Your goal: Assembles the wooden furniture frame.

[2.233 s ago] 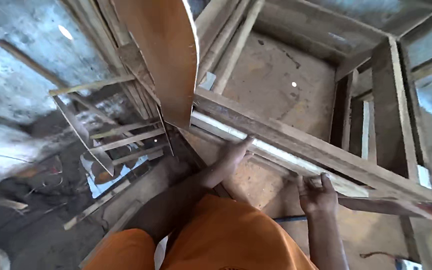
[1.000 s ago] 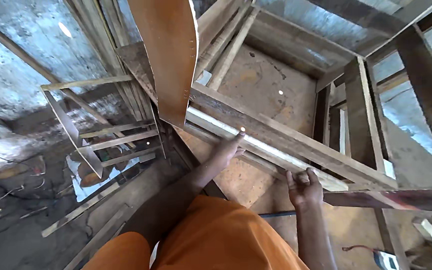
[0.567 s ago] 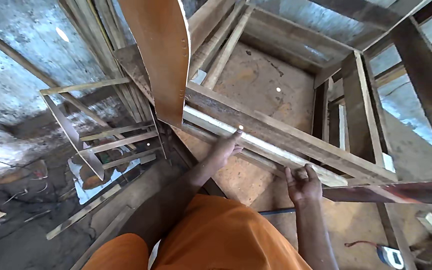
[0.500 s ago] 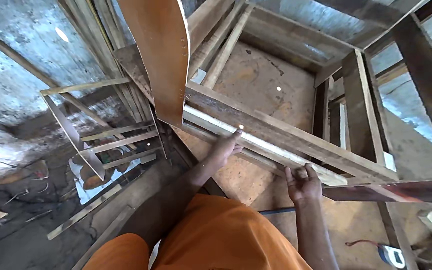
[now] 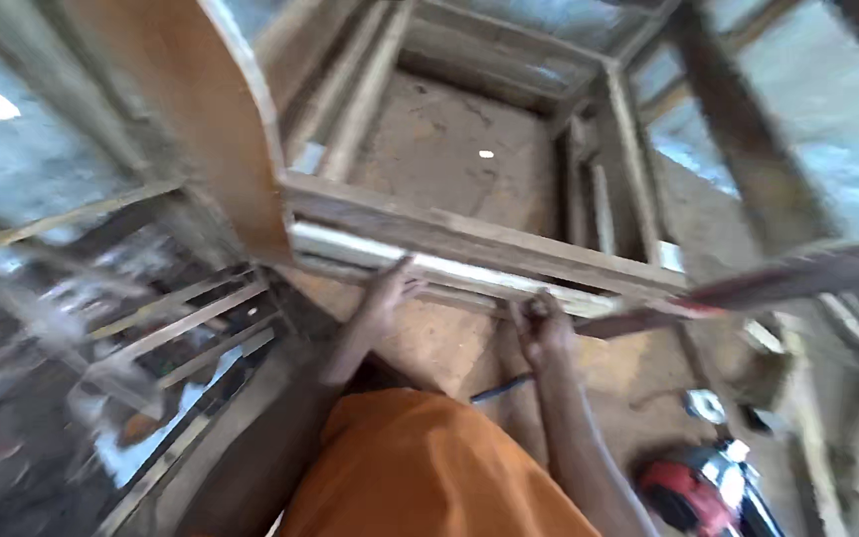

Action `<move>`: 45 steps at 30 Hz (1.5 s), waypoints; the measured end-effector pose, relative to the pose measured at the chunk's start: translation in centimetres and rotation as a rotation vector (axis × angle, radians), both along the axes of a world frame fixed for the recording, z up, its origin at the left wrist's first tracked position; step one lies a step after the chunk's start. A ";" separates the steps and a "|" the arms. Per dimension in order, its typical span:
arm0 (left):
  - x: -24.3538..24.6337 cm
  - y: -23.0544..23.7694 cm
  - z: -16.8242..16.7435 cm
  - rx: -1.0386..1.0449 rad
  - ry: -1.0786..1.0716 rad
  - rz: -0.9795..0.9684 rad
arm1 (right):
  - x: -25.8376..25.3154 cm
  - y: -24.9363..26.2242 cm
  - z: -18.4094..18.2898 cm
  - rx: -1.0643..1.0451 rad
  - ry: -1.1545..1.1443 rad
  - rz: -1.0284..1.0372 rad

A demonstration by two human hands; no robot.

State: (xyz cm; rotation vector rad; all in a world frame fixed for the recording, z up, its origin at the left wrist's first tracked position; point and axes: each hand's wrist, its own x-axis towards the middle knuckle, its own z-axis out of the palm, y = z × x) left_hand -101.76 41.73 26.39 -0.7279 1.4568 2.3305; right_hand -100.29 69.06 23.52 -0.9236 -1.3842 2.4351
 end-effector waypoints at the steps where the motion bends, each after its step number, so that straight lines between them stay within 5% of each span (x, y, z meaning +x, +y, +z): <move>1: 0.5 0.0 1.0 -0.016 -0.018 -0.042 | 0.1 -0.2 0.4 0.008 -0.009 -0.022; 7: -0.8 0.4 -1.1 -0.119 0.045 -0.013 | -0.5 0.8 -0.2 -0.041 -0.034 -0.070; 45: -1.0 0.5 -1.0 -0.060 0.016 0.020 | -0.3 1.4 0.0 -0.059 -0.065 -0.044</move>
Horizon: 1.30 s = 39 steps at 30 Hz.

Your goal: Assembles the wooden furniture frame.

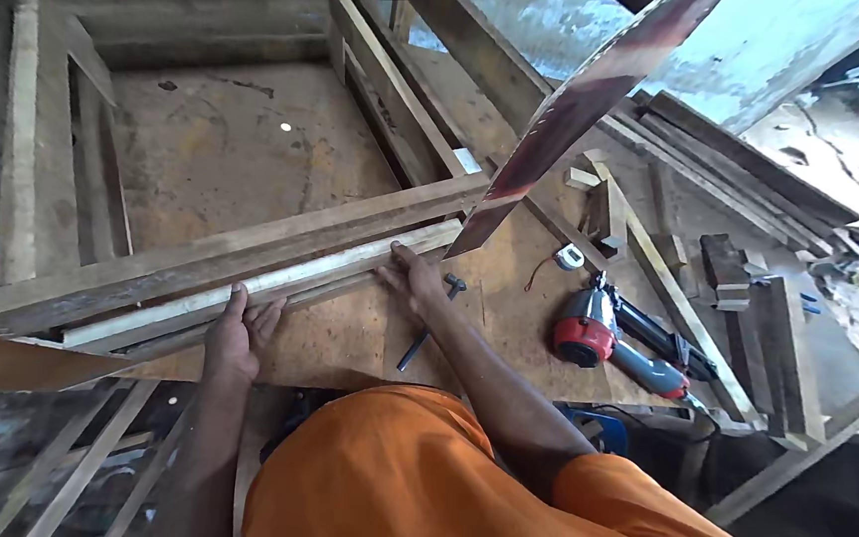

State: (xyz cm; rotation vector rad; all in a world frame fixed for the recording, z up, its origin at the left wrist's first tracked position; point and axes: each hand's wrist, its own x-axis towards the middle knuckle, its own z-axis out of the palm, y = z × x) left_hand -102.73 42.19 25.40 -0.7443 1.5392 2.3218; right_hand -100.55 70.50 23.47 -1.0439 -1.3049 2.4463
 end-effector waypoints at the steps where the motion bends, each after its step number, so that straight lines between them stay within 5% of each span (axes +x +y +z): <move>1: 0.0 0.0 0.1 0.000 -0.002 0.001 | 0.0 0.0 0.0 -0.003 0.002 0.002; 19: 0.4 -0.1 -0.2 0.009 -0.029 -0.060 | 0.2 -0.1 -0.6 0.003 -0.019 -0.020; 26: 3.8 0.0 -0.5 0.020 -0.141 -0.117 | 6.1 -1.0 -2.4 -0.051 -0.080 -0.105; 33: 5.8 0.6 -1.4 0.034 -0.370 -0.632 | 9.3 1.3 -2.3 0.110 -0.310 -0.273; 39: 4.3 0.7 0.6 -0.179 -0.152 -1.071 | 14.1 1.1 -2.5 0.321 -0.317 -0.355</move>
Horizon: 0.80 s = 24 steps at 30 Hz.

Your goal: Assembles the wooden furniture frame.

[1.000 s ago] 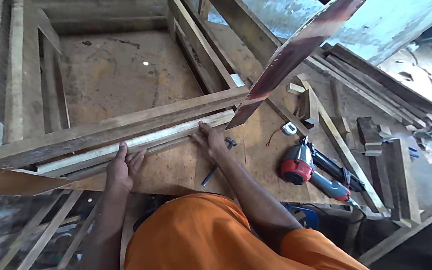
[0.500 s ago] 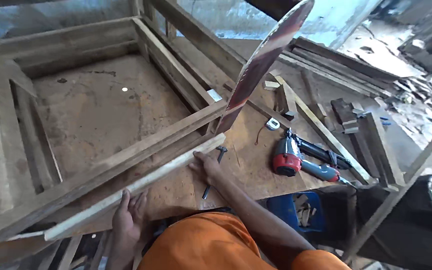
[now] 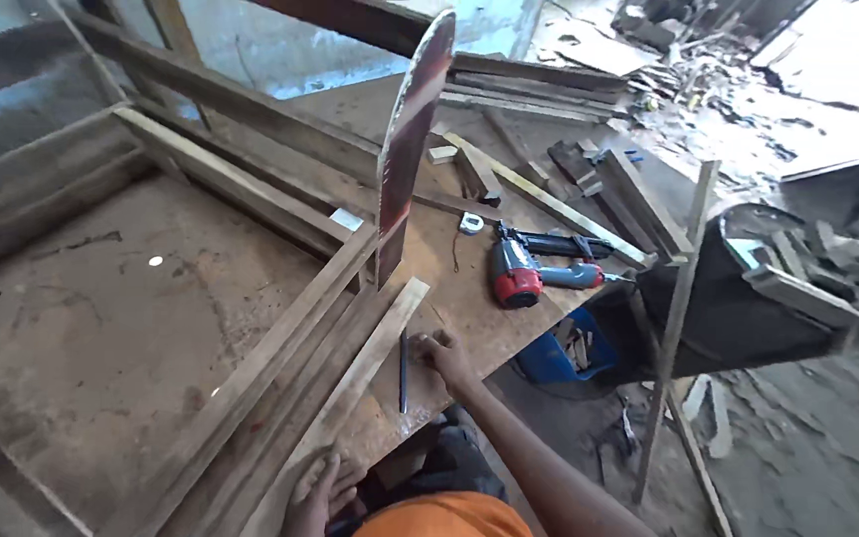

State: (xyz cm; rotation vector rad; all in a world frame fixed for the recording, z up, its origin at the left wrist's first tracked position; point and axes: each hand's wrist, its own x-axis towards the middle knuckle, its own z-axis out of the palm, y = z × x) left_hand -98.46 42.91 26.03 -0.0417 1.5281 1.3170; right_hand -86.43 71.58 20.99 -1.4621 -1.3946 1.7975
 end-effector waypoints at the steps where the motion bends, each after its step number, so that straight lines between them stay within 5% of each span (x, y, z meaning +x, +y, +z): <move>1: -0.5 0.4 0.0 0.011 0.025 -0.056 | 1.0 -0.5 -0.1 0.016 -0.017 -0.013; 9: -0.1 8.7 -0.7 0.174 0.281 -0.439 | 14.6 -5.8 -2.9 -0.013 0.075 -0.380; 12: -0.9 14.8 2.6 0.259 0.942 -0.527 | 21.1 -5.1 -3.6 -0.034 0.065 -0.588; 14: -2.3 19.2 6.4 0.193 1.443 -0.407 | 25.8 -4.1 -4.8 -0.057 0.055 -0.709; 16: -4.0 24.1 9.7 0.006 1.713 -0.247 | 30.0 -1.8 -6.3 -0.068 0.070 -0.787; 19: -5.2 29.7 11.6 -0.412 1.753 -0.238 | 36.3 2.4 -8.6 -0.068 0.099 -0.858; 21: -1.4 33.0 12.6 -0.557 1.851 -0.327 | 40.5 4.7 -9.3 -0.100 0.097 -0.925; 22: 3.9 36.1 16.3 -0.801 1.630 -0.468 | 42.6 5.5 -9.0 -0.121 0.077 -0.969; 24: 12.0 41.0 21.8 -0.965 1.333 -0.504 | 46.5 7.1 -7.6 -0.158 0.025 -1.016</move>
